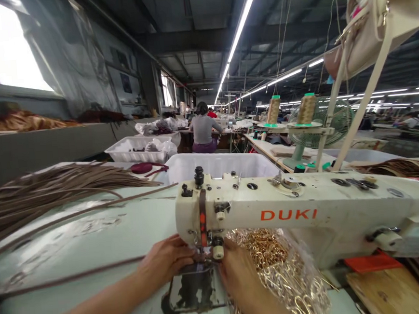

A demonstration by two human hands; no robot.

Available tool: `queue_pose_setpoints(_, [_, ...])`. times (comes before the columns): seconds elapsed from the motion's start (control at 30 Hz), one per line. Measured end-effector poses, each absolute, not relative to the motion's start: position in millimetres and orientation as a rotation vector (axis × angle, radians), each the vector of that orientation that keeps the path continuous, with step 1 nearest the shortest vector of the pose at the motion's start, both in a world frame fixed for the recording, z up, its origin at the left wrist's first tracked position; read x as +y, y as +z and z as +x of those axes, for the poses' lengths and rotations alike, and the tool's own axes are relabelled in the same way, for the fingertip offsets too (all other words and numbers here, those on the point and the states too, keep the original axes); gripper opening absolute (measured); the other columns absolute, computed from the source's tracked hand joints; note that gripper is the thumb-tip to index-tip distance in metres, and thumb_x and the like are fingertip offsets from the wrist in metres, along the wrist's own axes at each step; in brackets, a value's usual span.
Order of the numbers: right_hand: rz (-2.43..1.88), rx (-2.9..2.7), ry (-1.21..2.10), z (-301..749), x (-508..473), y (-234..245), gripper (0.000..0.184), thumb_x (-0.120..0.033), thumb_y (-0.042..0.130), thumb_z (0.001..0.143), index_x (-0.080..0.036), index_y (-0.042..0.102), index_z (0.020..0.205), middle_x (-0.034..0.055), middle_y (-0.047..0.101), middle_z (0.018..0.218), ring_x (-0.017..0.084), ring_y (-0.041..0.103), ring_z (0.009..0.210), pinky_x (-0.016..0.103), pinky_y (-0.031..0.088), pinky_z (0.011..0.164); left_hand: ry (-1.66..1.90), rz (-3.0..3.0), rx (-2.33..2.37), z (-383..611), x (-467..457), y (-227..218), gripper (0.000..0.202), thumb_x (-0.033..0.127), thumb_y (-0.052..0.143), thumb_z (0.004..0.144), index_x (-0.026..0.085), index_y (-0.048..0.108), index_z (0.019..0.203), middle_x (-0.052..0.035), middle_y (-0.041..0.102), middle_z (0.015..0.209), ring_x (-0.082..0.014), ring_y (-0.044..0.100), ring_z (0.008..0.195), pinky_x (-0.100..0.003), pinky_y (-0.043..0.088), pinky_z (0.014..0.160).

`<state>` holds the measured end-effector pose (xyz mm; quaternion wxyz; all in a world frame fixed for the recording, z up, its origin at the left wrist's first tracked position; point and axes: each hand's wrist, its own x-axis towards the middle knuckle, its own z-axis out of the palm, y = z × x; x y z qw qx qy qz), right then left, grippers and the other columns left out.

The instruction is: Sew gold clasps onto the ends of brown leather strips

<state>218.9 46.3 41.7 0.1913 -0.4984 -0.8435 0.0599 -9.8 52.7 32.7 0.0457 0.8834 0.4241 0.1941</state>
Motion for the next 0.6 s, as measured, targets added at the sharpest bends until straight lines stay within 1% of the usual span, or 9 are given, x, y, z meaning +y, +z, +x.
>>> queue_pose_setpoints(0.07, [-1.381, -2.3, 0.3, 220.2, 53.2, 40.9, 0.026, -0.006, 0.052, 0.077, -0.021, 0.068, 0.092, 0.0057, 0.069, 0.095, 0.021, 0.065, 0.089, 0.027, 0.047, 0.076, 0.608, 2.55, 1.317, -9.8, 52.4, 34.9, 0.012, 0.028, 0.061, 0.09, 0.032, 0.071, 0.095, 0.0035, 0.066, 0.097, -0.0143, 0.061, 0.091, -0.02, 0.046, 0.078])
queue_pose_setpoints(0.1, [-1.358, -2.28, 0.332, 221.0, 56.3, 39.3, 0.024, -0.007, 0.052, 0.077, -0.02, 0.068, 0.091, 0.0057, 0.069, 0.094, 0.021, 0.065, 0.089, 0.027, 0.046, 0.077, 0.617, 2.48, 1.332, -9.8, 52.8, 35.6, 0.013, 0.027, 0.065, 0.088, 0.034, 0.072, 0.096, 0.0047, 0.066, 0.098, -0.0139, 0.062, 0.092, -0.019, 0.046, 0.079])
queue_pose_setpoints(0.17, [-1.345, -2.25, 0.353, 222.6, 60.4, 35.9, 0.021, -0.007, 0.053, 0.075, -0.019, 0.067, 0.086, 0.0061, 0.069, 0.092, 0.021, 0.064, 0.087, 0.026, 0.046, 0.075, 0.635, 2.366, 1.368, -9.1, 54.5, 35.5, 0.015, 0.025, 0.069, 0.083, 0.034, 0.073, 0.094, 0.0053, 0.067, 0.096, -0.0136, 0.063, 0.088, -0.019, 0.046, 0.078])
queue_pose_setpoints(0.27, [-1.352, -2.23, 0.38, 224.0, 62.3, 33.7, 0.018, -0.007, 0.055, 0.073, -0.019, 0.067, 0.08, 0.0064, 0.069, 0.09, 0.021, 0.064, 0.084, 0.026, 0.045, 0.072, 0.654, 2.241, 1.421, -7.0, 58.3, 33.6, 0.016, 0.024, 0.072, 0.077, 0.033, 0.074, 0.09, 0.0048, 0.068, 0.089, -0.0134, 0.063, 0.077, -0.02, 0.046, 0.074])
queue_pose_setpoints(0.37, [-1.322, -2.248, 0.42, 224.0, 62.7, 35.0, 0.019, -0.007, 0.055, 0.074, -0.019, 0.068, 0.079, 0.0058, 0.069, 0.089, 0.021, 0.064, 0.087, 0.026, 0.045, 0.075, 0.653, 2.173, 1.432, -4.8, 61.8, 32.2, 0.016, 0.023, 0.071, 0.074, 0.031, 0.075, 0.087, 0.0045, 0.068, 0.087, -0.0136, 0.061, 0.074, -0.02, 0.045, 0.071])
queue_pose_setpoints(0.5, [-1.304, -2.299, 0.45, 223.4, 63.5, 37.5, 0.017, -0.009, 0.055, 0.078, -0.019, 0.069, 0.078, 0.0058, 0.069, 0.089, 0.02, 0.064, 0.087, 0.026, 0.046, 0.076, 0.637, 2.162, 1.378, -4.4, 64.1, 32.7, 0.019, 0.019, 0.064, 0.074, 0.027, 0.074, 0.088, 0.0032, 0.068, 0.09, -0.0153, 0.061, 0.08, -0.021, 0.045, 0.072])
queue_pose_setpoints(0.6, [-1.303, -2.298, 0.408, 223.6, 63.2, 37.4, 0.017, -0.008, 0.054, 0.079, -0.018, 0.068, 0.075, 0.006, 0.069, 0.085, 0.021, 0.064, 0.087, 0.026, 0.046, 0.075, 0.628, 2.196, 1.323, -5.0, 64.1, 35.7, 0.017, 0.018, 0.06, 0.075, 0.024, 0.072, 0.087, 0.0019, 0.067, 0.087, -0.0163, 0.06, 0.079, -0.022, 0.045, 0.071])
